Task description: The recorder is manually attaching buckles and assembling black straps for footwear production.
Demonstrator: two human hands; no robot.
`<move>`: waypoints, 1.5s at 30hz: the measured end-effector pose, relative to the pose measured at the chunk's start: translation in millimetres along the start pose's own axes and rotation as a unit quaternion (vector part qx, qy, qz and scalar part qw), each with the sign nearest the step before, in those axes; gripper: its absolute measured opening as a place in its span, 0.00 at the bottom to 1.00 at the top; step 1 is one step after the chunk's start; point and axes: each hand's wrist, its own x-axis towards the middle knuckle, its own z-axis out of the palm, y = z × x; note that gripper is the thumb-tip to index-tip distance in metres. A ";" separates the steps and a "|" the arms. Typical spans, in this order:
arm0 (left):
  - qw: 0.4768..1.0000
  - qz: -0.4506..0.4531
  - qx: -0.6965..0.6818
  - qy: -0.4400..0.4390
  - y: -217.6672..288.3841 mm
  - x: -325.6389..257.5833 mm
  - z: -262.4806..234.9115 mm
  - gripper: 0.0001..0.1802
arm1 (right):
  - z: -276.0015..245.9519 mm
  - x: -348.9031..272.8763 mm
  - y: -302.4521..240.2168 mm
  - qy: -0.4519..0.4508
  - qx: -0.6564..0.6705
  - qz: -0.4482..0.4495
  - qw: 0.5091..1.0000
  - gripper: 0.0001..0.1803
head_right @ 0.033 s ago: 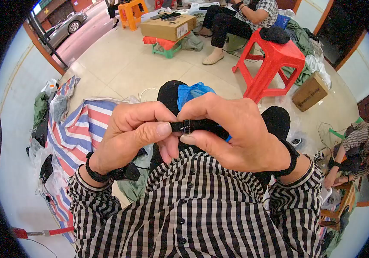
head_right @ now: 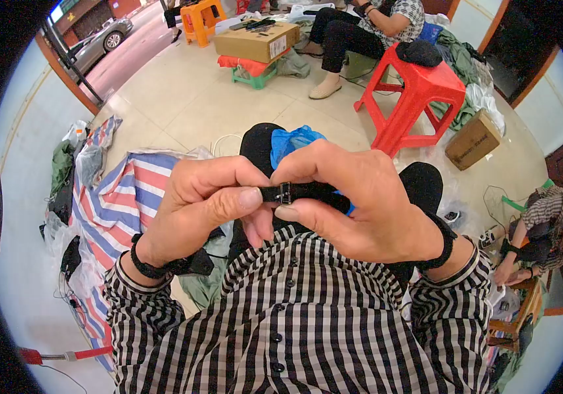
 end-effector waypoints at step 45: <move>0.910 0.139 0.380 0.090 -5.8 -1.0 4.8 0.02 | 3.5 4.6 -3.9 -0.034 0.044 0.040 0.998 0.11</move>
